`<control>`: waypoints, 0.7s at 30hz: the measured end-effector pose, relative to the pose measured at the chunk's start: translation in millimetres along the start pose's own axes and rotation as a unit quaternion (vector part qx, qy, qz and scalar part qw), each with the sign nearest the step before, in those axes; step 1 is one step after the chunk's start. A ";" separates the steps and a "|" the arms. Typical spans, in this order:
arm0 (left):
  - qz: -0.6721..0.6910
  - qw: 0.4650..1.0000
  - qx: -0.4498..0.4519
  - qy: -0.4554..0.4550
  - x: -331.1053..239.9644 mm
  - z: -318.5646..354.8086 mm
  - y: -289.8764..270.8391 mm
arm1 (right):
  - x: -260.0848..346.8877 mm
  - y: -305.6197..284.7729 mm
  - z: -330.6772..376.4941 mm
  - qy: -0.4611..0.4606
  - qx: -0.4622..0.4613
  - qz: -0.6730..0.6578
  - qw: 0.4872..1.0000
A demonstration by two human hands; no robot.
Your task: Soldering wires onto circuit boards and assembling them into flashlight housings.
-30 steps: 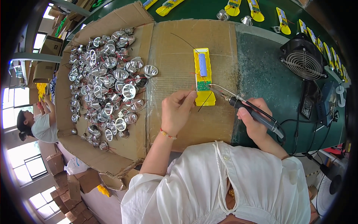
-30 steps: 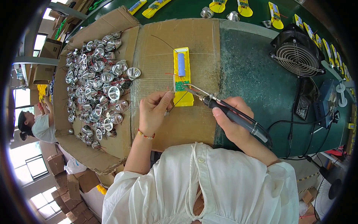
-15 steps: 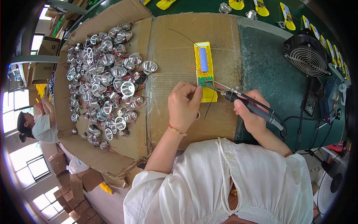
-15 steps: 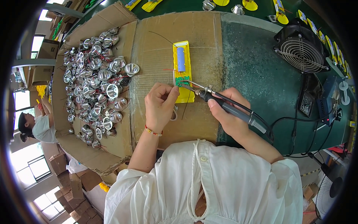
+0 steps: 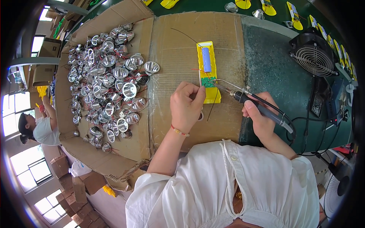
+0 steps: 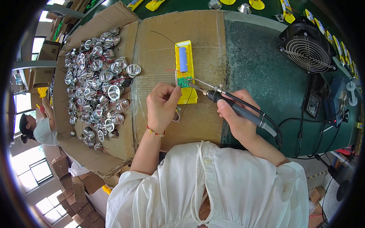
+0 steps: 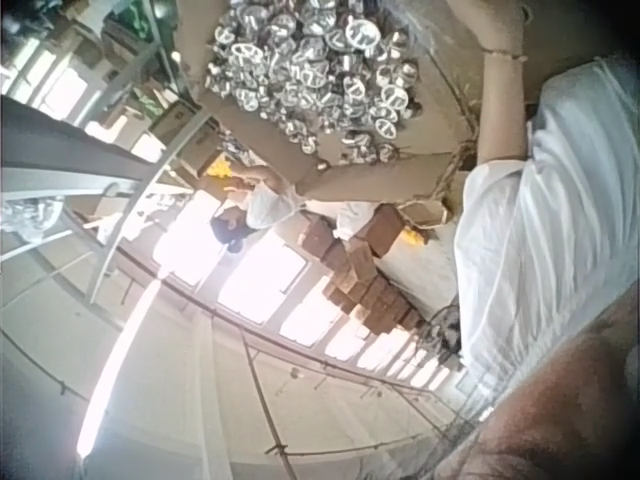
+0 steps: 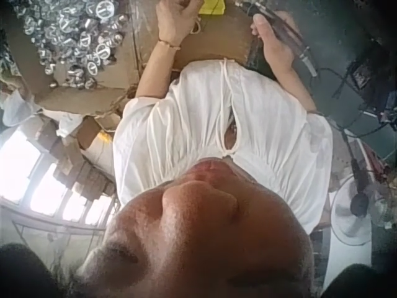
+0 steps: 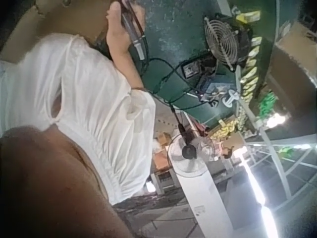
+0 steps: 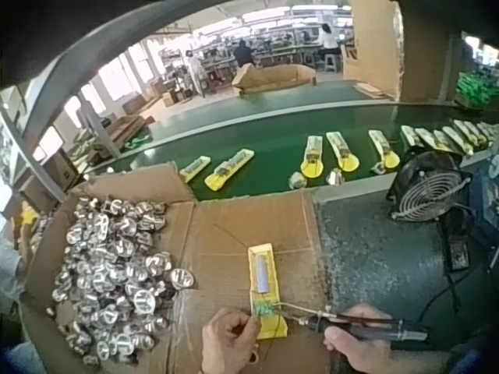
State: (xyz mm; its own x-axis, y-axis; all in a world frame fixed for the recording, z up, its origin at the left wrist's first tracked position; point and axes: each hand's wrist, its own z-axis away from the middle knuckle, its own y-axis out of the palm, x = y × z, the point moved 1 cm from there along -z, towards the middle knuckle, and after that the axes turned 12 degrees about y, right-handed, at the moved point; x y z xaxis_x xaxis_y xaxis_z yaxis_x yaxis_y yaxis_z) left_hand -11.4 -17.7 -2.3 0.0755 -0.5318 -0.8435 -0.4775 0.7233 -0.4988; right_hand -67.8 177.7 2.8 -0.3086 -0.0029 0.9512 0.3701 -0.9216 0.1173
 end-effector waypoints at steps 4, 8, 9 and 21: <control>-0.016 0.999 0.015 0.040 -6.7 -0.4 -6.1 | 3.3 -1.7 1.9 -0.010 -0.006 0.004 1.000; -0.030 0.995 0.082 0.050 -10.6 -5.1 -7.7 | -0.9 -3.4 0.6 -0.006 -0.006 0.009 1.000; -0.042 0.992 0.108 0.046 -11.0 -7.0 -7.5 | -0.5 -3.1 1.2 -0.006 -0.006 0.009 1.000; -0.039 0.985 0.163 0.031 -9.3 -18.2 -11.7 | -1.9 -4.3 1.9 -0.030 -0.002 0.053 0.998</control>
State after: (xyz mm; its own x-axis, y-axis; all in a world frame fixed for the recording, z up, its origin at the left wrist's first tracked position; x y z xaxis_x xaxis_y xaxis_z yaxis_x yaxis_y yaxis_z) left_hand -22.4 -29.1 15.1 0.0422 -0.6105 -0.7909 -0.1657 0.7764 -0.6081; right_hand -67.2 182.4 1.0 -0.2148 -0.0770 0.9736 0.3948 -0.9186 0.0144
